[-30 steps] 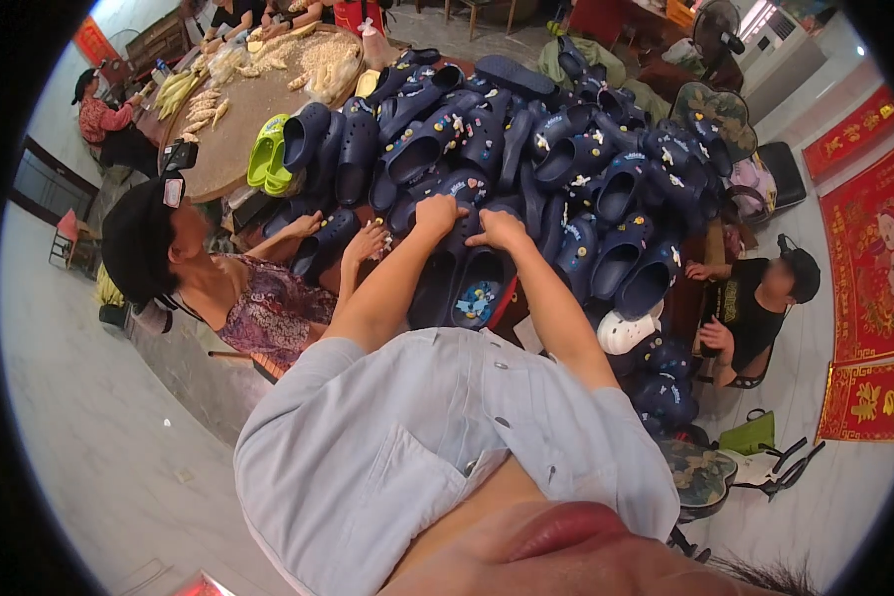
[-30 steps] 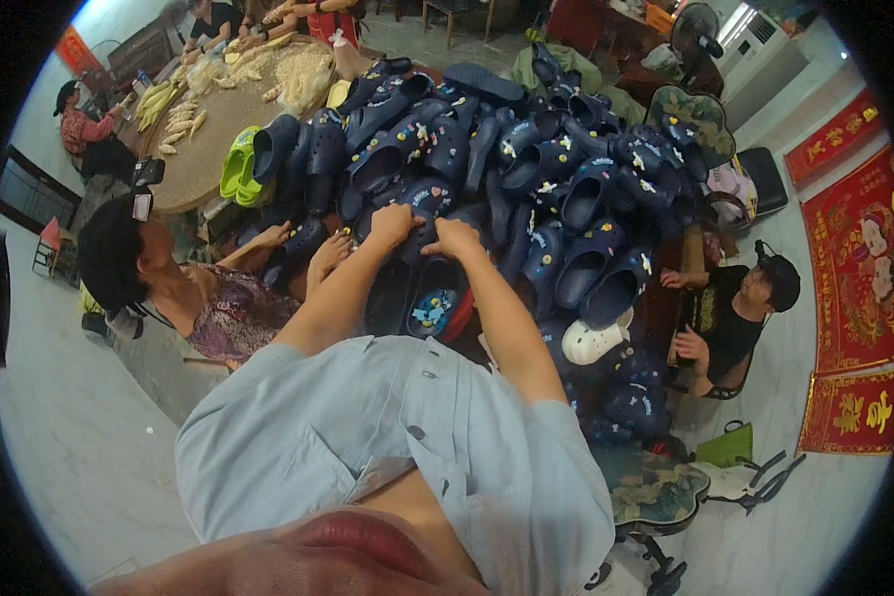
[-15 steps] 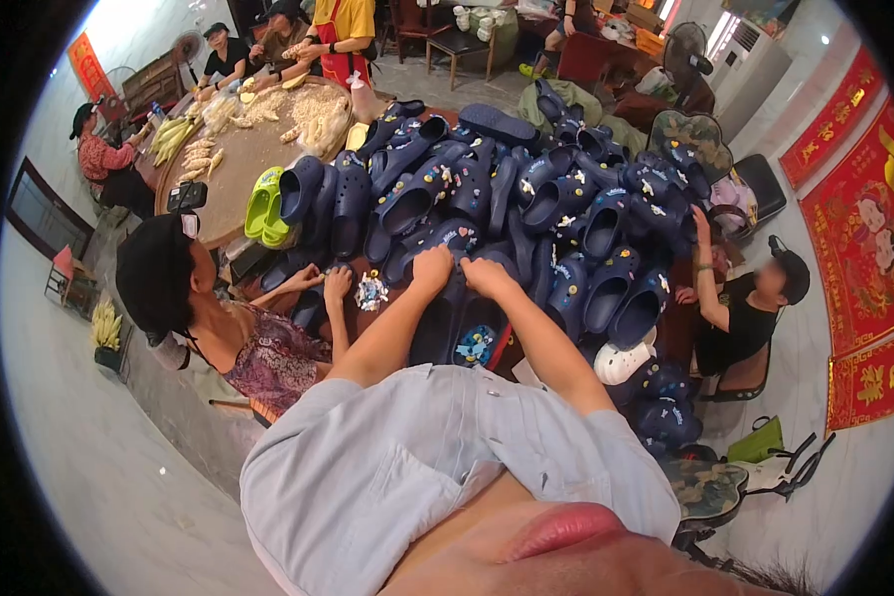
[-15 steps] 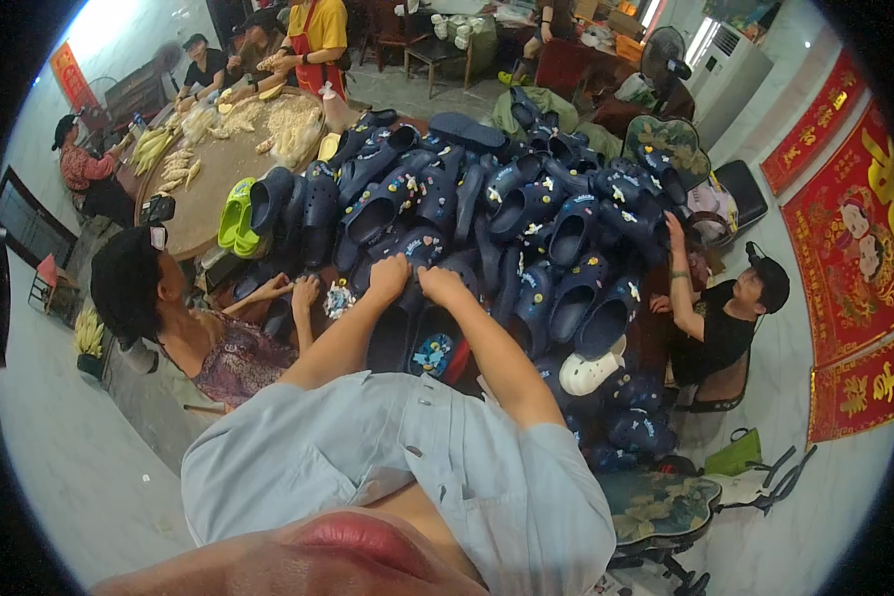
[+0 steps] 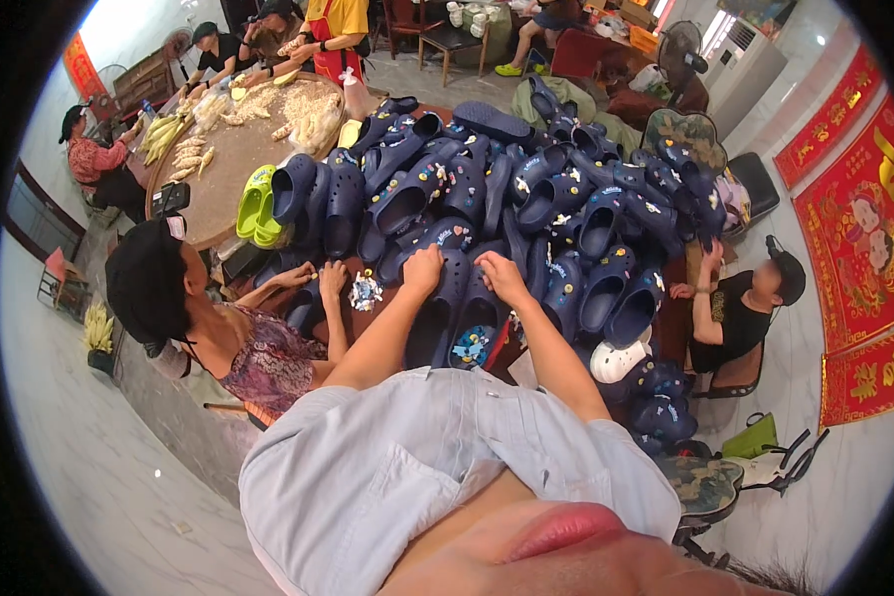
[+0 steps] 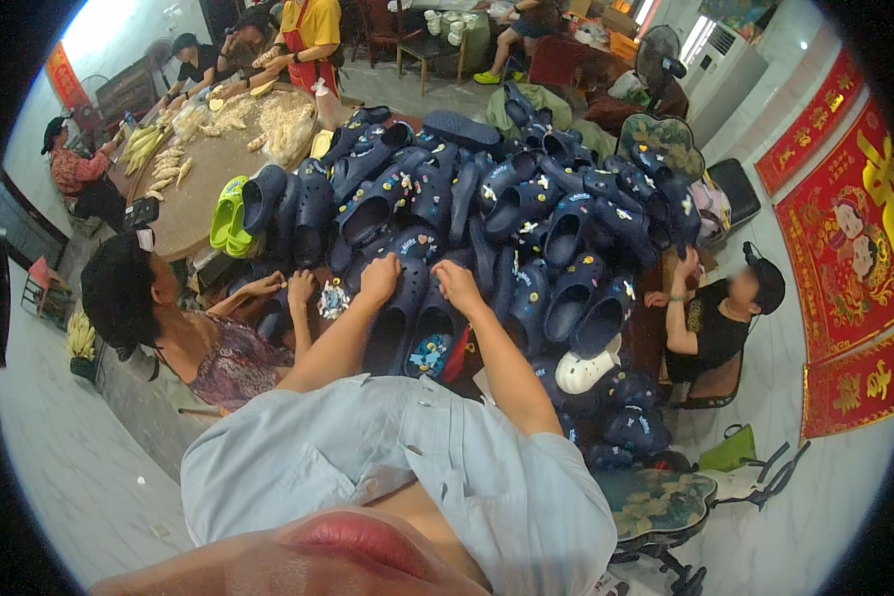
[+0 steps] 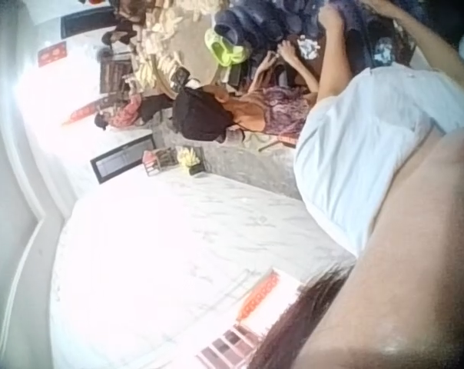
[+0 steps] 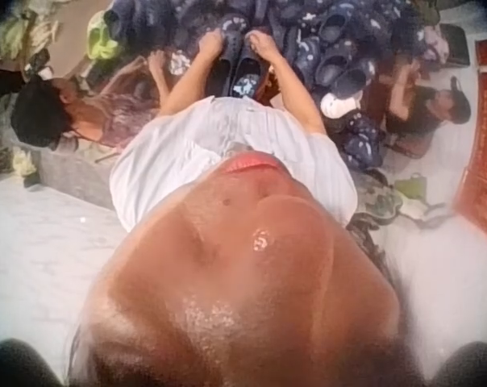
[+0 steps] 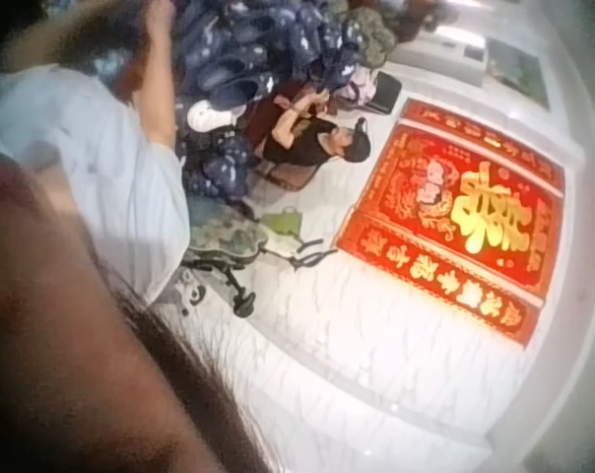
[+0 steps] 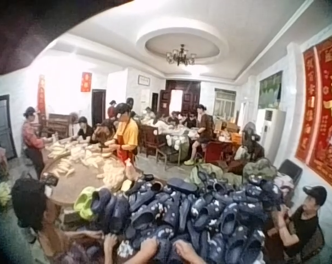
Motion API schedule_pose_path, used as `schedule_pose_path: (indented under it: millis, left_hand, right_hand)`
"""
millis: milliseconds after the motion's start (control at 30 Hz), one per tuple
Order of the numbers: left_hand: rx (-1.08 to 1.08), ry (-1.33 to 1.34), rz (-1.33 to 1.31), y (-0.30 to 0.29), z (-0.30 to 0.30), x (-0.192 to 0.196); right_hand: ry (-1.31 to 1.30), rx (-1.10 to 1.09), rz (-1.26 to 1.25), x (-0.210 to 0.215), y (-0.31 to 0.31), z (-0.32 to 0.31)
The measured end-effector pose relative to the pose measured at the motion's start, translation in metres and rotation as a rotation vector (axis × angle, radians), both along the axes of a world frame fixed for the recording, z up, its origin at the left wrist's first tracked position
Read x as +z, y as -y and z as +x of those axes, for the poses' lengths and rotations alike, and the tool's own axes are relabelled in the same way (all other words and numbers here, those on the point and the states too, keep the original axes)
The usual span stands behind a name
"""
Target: Decorating rubber clogs with various charms in a workshop.
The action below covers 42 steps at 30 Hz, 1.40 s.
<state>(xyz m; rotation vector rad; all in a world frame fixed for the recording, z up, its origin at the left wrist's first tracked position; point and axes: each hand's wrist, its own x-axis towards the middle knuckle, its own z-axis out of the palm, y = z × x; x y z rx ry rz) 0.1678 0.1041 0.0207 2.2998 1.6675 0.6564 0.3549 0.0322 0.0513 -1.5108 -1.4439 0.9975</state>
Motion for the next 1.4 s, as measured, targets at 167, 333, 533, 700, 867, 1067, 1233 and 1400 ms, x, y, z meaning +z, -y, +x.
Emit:
schedule_pose_path:
  millis: [167,333,533,700,867,1067,1233,1400]
  left_hand:
    - [-0.147,0.177,-0.11,0.019,-0.03,0.022]
    - [-0.378,0.497,-0.328,0.084,-0.04,0.078]
    - [-0.62,0.444,-0.304,0.123,-0.025,0.076]
    - [-0.696,0.238,-0.213,0.136,-0.013,0.034]
    - [-0.71,0.125,-0.207,0.142,-0.016,0.019]
    - [-0.698,0.01,-0.214,0.147,-0.015,0.015]
    - [-0.688,-0.15,-0.25,0.148,-0.014,0.02]
    - [-0.665,-0.218,-0.245,0.153,-0.015,0.034]
  right_hand:
    - [-0.05,-0.069,0.104,0.023,0.05,-0.01]
    - [0.379,0.02,0.481,0.008,0.107,-0.011]
    - [0.724,0.12,0.6,-0.007,0.13,-0.027]
    - [0.792,0.082,0.578,-0.013,0.127,-0.028]
    - [0.845,0.053,0.544,-0.019,0.135,-0.03]
    - [0.756,0.05,0.538,-0.016,0.142,-0.03]
    - [0.718,0.106,0.518,-0.02,0.146,-0.027]
    - [0.622,0.097,0.507,-0.025,0.144,-0.024]
